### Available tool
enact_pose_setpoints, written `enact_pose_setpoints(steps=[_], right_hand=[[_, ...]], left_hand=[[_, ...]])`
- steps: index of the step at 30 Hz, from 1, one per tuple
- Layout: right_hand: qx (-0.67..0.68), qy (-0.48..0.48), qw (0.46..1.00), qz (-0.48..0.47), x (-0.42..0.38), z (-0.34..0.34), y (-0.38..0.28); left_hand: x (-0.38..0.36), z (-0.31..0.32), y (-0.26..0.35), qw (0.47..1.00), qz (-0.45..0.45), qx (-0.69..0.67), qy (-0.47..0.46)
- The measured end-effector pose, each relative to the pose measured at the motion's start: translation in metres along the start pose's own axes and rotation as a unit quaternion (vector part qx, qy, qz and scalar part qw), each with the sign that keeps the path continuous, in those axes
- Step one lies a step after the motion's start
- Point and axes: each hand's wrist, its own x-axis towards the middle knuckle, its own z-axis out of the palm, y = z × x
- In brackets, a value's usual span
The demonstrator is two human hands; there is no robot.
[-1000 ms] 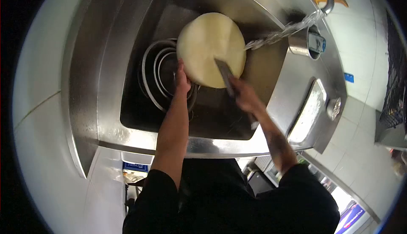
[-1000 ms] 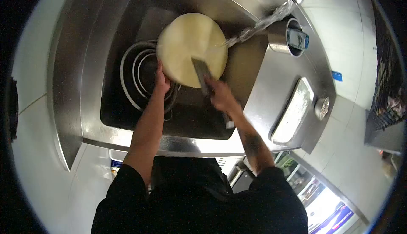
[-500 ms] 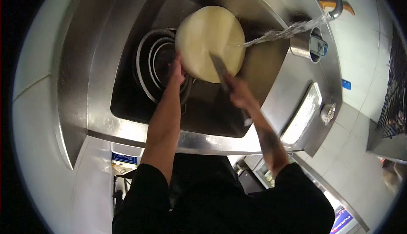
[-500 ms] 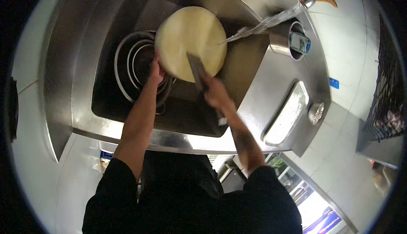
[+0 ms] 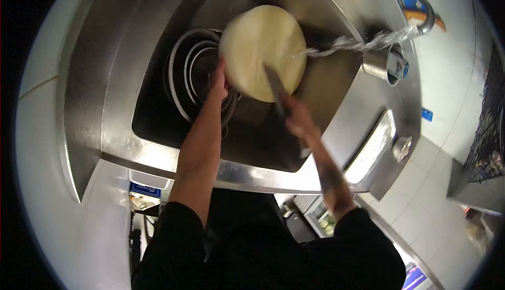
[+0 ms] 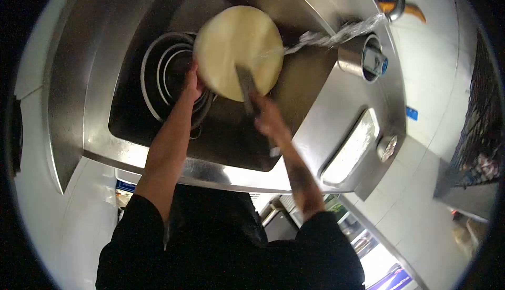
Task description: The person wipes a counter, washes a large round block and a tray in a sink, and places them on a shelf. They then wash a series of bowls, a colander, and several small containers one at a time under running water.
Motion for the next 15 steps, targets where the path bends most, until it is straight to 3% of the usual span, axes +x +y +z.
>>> enact_pose_setpoints(steps=[2, 4, 6, 7, 8, 9, 11, 12, 13, 15], right_hand=[[-0.031, -0.037, 0.998, 0.045, -0.049, 0.013, -0.051], [-0.035, -0.082, 0.992, 0.084, -0.040, 0.012, -0.070], [-0.061, 0.028, 0.997, -0.028, 0.029, 0.005, -0.063], [0.003, 0.022, 1.000, -0.003, 0.072, -0.017, -0.064], [-0.048, 0.035, 0.998, 0.029, 0.117, -0.034, -0.063], [-0.068, 0.089, 0.993, -0.033, 0.169, -0.041, -0.029], [-0.081, 0.047, 0.996, 0.016, 0.188, -0.079, -0.050], [-0.087, 0.024, 0.995, 0.037, 0.178, -0.084, -0.053], [-0.089, 0.047, 0.995, -0.005, 0.154, -0.075, -0.044], [0.036, 0.023, 0.999, -0.018, 0.067, -0.053, -0.061]], left_hand=[[0.009, -0.009, -0.002, 0.998, -0.047, 0.038, 0.034], [-0.008, 0.008, 0.008, 0.997, -0.040, 0.031, 0.059], [-0.015, 0.011, 0.013, 0.995, -0.036, 0.036, 0.083], [-0.011, 0.010, 0.014, 0.997, -0.029, 0.024, 0.063], [-0.011, 0.007, 0.009, 0.999, -0.027, 0.014, 0.045], [-0.010, 0.002, 0.002, 0.998, -0.030, 0.016, 0.048], [0.005, -0.001, 0.011, 0.993, -0.064, 0.055, 0.078], [0.006, 0.000, 0.017, 0.994, -0.061, 0.063, 0.070], [0.001, 0.002, 0.018, 0.994, -0.067, 0.061, 0.054], [0.001, -0.002, 0.011, 0.995, -0.080, 0.042, 0.043]])
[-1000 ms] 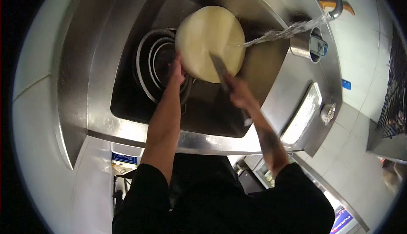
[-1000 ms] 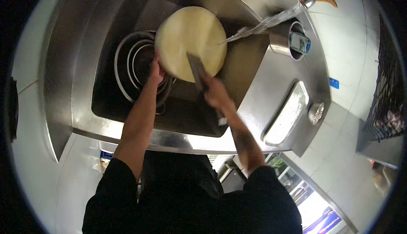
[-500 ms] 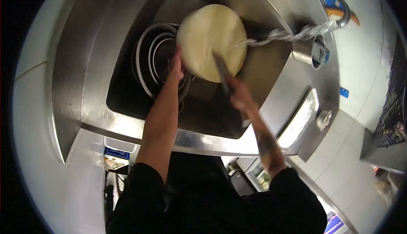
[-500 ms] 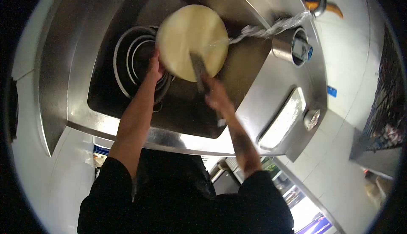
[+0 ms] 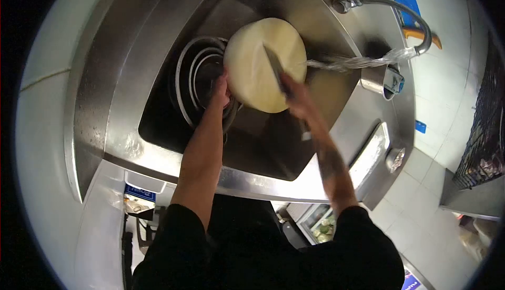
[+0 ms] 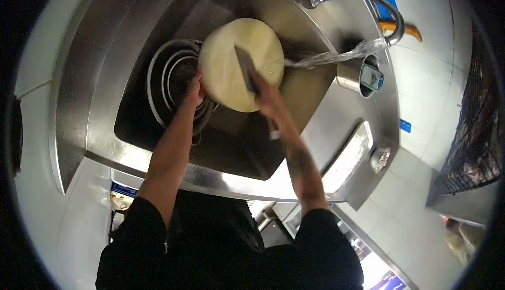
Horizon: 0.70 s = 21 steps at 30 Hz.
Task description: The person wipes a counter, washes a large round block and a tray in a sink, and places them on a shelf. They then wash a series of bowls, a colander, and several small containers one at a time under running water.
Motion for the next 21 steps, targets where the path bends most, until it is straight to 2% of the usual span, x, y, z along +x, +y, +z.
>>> enact_pose_setpoints(steps=[1, 2, 4, 6, 7, 9, 10, 11, 12, 13, 14, 15, 19, 21], right_hand=[[-0.050, -0.033, 0.997, 0.046, -0.039, 0.014, -0.010], [0.023, -0.063, 0.997, 0.035, -0.075, 0.038, 0.011], [-0.060, -0.098, 0.993, 0.040, -0.122, 0.058, -0.019], [-0.055, -0.081, 0.995, 0.026, -0.098, 0.062, -0.021], [-0.046, -0.057, 0.997, 0.018, -0.082, 0.063, -0.020], [-0.110, 0.004, 0.993, -0.049, -0.013, 0.045, -0.037], [-0.054, -0.021, 0.998, 0.000, 0.028, 0.034, -0.021], [-0.075, 0.037, 0.996, -0.039, 0.063, 0.025, -0.019], [-0.145, 0.047, 0.987, -0.054, 0.090, 0.009, -0.020], [-0.102, 0.030, 0.993, -0.048, 0.102, -0.005, -0.018], [-0.096, 0.043, 0.993, -0.046, 0.089, -0.008, -0.022], [-0.069, 0.009, 0.997, -0.039, 0.061, -0.007, -0.021], [-0.009, -0.070, 0.996, 0.054, -0.090, 0.041, -0.020], [-0.004, -0.072, 0.994, 0.082, -0.103, 0.056, -0.011]], left_hand=[[0.010, -0.005, -0.005, 1.000, -0.003, -0.016, -0.004], [0.014, -0.010, -0.008, 1.000, -0.004, -0.030, -0.006], [0.004, -0.003, -0.002, 0.999, -0.006, -0.026, 0.023], [0.001, -0.002, -0.001, 0.999, -0.011, -0.017, 0.051], [0.010, -0.008, -0.010, 0.999, 0.007, -0.031, 0.027], [0.018, -0.009, -0.002, 0.999, 0.028, -0.041, 0.006], [0.006, -0.004, 0.011, 0.999, 0.020, -0.023, 0.014], [0.002, -0.003, 0.007, 1.000, 0.012, -0.005, 0.016], [-0.001, -0.003, 0.003, 1.000, 0.005, 0.012, 0.018], [0.013, -0.010, 0.005, 0.999, 0.001, 0.042, 0.014], [0.020, -0.014, 0.007, 0.998, -0.003, 0.063, 0.009], [0.029, -0.020, 0.008, 0.996, -0.008, 0.083, 0.003], [0.017, -0.012, -0.003, 0.999, 0.007, -0.023, -0.024], [0.009, 0.002, 0.014, 0.999, 0.016, -0.035, -0.017]])
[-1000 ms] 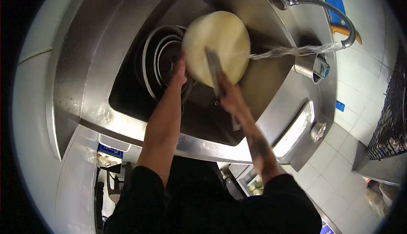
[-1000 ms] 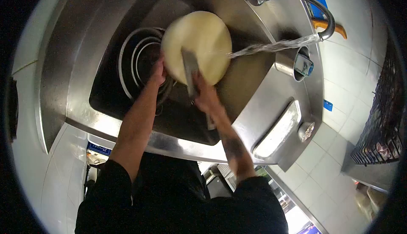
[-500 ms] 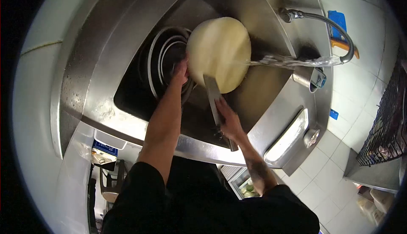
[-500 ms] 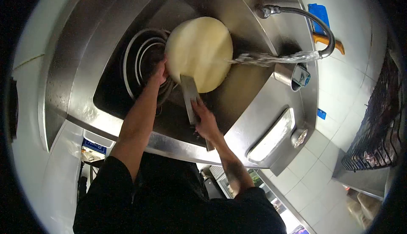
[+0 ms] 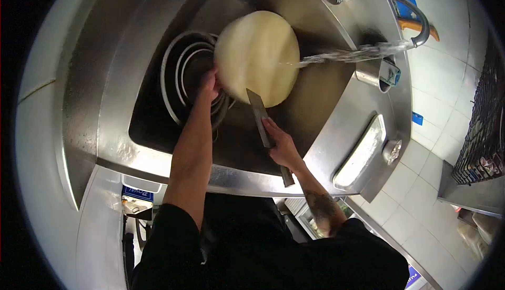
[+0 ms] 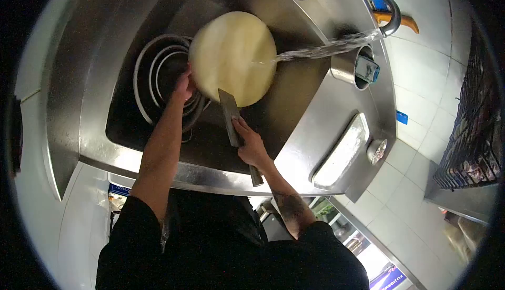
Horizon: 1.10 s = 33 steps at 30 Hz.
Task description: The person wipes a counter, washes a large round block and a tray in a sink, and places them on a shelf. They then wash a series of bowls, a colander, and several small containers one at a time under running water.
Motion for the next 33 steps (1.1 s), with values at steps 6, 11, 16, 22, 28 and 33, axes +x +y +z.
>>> enact_pose_setpoints(steps=[6, 11, 16, 22, 28, 33], right_hand=[[-0.002, 0.099, 0.993, 0.072, 0.148, -0.060, 0.027], [0.013, -0.001, 0.995, 0.100, 0.049, -0.034, 0.006], [-0.038, 0.073, 0.991, 0.102, -0.005, 0.035, 0.002], [0.039, 0.110, 0.979, 0.168, 0.146, -0.075, 0.071], [-0.179, 0.141, 0.968, 0.100, 0.051, -0.058, 0.025], [-0.106, 0.203, 0.971, 0.071, -0.052, -0.046, 0.002]], left_hand=[[-0.005, 0.000, -0.004, 1.000, 0.001, 0.023, -0.011], [-0.051, 0.048, 0.011, 0.954, 0.150, 0.259, -0.003], [-0.050, 0.053, 0.010, 0.966, 0.129, 0.222, 0.019], [-0.039, 0.051, 0.001, 0.967, 0.130, 0.219, 0.029], [-0.075, 0.089, -0.002, 0.818, 0.304, 0.427, 0.239], [-0.073, 0.147, -0.005, 0.718, 0.540, 0.437, 0.041]])
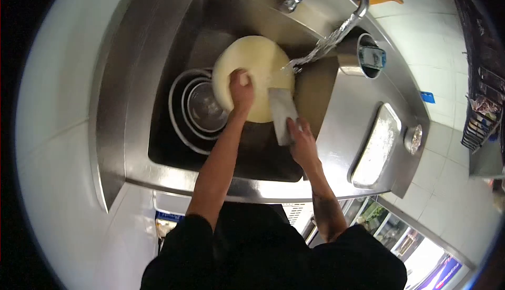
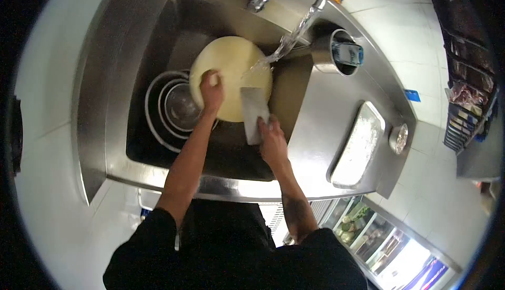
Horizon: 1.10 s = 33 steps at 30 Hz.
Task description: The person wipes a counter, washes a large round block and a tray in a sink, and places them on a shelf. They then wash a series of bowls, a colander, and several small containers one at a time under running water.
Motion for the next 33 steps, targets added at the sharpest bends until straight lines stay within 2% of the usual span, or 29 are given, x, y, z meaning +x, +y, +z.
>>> enact_pose_setpoints(steps=[1, 2, 3, 4, 6, 7, 8, 9, 10, 11, 12, 13, 14, 15, 16, 17, 18, 19, 21, 22, 23, 24, 26, 28, 29, 30, 31, 32, 33], right_hand=[[0.006, 0.021, 0.999, -0.025, -0.014, -0.004, 0.010], [0.059, 0.021, 0.998, 0.001, -0.027, -0.011, 0.017], [0.050, 0.054, 0.997, -0.001, -0.041, -0.021, 0.017], [0.065, 0.054, 0.996, 0.026, -0.054, -0.034, 0.016], [0.099, 0.095, 0.991, -0.007, -0.075, -0.046, 0.043], [0.078, 0.125, 0.989, -0.014, -0.087, -0.056, 0.052], [0.055, 0.159, 0.985, -0.025, -0.090, -0.068, 0.062], [0.039, 0.203, 0.977, -0.060, -0.089, -0.085, 0.074], [0.023, 0.248, 0.964, -0.091, -0.088, -0.105, 0.088], [0.059, 0.256, 0.964, -0.049, -0.081, -0.125, 0.108], [0.037, 0.279, 0.958, -0.063, -0.068, -0.155, 0.116], [0.022, 0.300, 0.951, -0.076, -0.045, -0.176, 0.170], [-0.013, 0.259, 0.965, -0.032, -0.025, -0.216, 0.170], [0.050, 0.270, 0.956, -0.107, 0.008, -0.243, 0.214], [0.515, 0.214, 0.827, -0.069, 0.045, -0.267, 0.250], [0.257, 0.203, 0.941, -0.089, 0.074, -0.295, 0.263], [-0.017, 0.218, 0.969, -0.116, 0.102, -0.322, 0.274], [-0.104, 0.220, 0.966, -0.084, 0.119, -0.343, 0.258], [-0.120, 0.197, 0.948, -0.220, 0.165, -0.377, 0.290], [-0.186, 0.157, 0.956, -0.161, 0.161, -0.394, 0.262], [-0.226, 0.155, 0.960, -0.062, 0.165, -0.404, 0.244], [-0.271, 0.224, 0.934, -0.070, 0.160, -0.402, 0.218], [-0.338, 0.262, 0.903, -0.034, 0.176, -0.409, 0.215], [-0.413, 0.256, 0.872, 0.054, 0.201, -0.405, 0.210], [-0.457, 0.294, 0.840, 0.007, 0.208, -0.396, 0.208], [-0.464, 0.246, 0.851, 0.013, 0.219, -0.393, 0.203], [-0.454, 0.274, 0.847, -0.040, 0.226, -0.384, 0.200], [-0.441, 0.300, 0.841, -0.089, 0.229, -0.368, 0.200], [-0.497, 0.377, 0.774, -0.106, 0.235, -0.345, 0.198]], left_hand=[[0.009, 0.014, 0.022, 0.995, 0.095, 0.007, 0.006], [0.017, 0.029, 0.047, 0.996, 0.085, -0.009, -0.013], [0.029, 0.045, 0.065, 0.993, 0.040, -0.079, -0.083], [0.041, 0.069, 0.065, 0.959, -0.079, -0.176, -0.208], [0.056, 0.101, 0.082, 0.860, -0.282, -0.302, -0.299], [0.053, 0.111, 0.083, 0.858, -0.287, -0.312, -0.290], [0.055, 0.122, 0.086, 0.925, -0.115, -0.091, -0.350], [0.058, 0.133, 0.088, 0.914, 0.067, 0.139, -0.375], [0.051, 0.143, 0.084, 0.918, 0.070, 0.126, -0.368], [0.040, 0.149, 0.072, 0.929, 0.014, -0.048, -0.366], [0.034, 0.144, 0.072, 0.921, -0.057, -0.147, -0.357], [0.027, 0.136, 0.074, 0.901, -0.124, -0.246, -0.336], [0.024, 0.116, 0.076, 0.887, -0.210, -0.268, -0.311], [0.023, 0.098, 0.068, 0.927, -0.174, -0.146, -0.299], [0.020, 0.082, 0.057, 0.950, -0.140, -0.018, -0.278], [0.014, 0.070, 0.041, 0.953, -0.145, -0.013, -0.266], [0.004, 0.061, 0.021, 0.958, -0.161, 0.047, -0.232], [-0.003, 0.051, 0.004, 0.957, -0.178, 0.110, -0.199], [-0.001, 0.049, -0.004, 0.956, -0.155, 0.130, -0.214], [0.001, 0.058, -0.001, 0.952, -0.127, 0.136, -0.242], [0.007, 0.069, 0.013, 0.952, -0.113, 0.125, -0.257], [0.014, 0.085, 0.032, 0.951, -0.098, 0.110, -0.272], [0.024, 0.158, 0.028, 0.968, 0.058, 0.073, -0.233], [0.030, 0.156, 0.066, 0.964, 0.084, -0.054, -0.245], [0.029, 0.160, 0.077, 0.960, 0.093, -0.097, -0.247], [0.028, 0.160, 0.081, 0.976, 0.101, -0.050, -0.185], [0.027, 0.161, 0.078, 0.987, 0.107, -0.002, -0.124], [0.028, 0.149, 0.072, 0.987, 0.105, 0.000, -0.123], [0.029, 0.130, 0.060, 0.979, 0.033, 0.048, -0.195]])
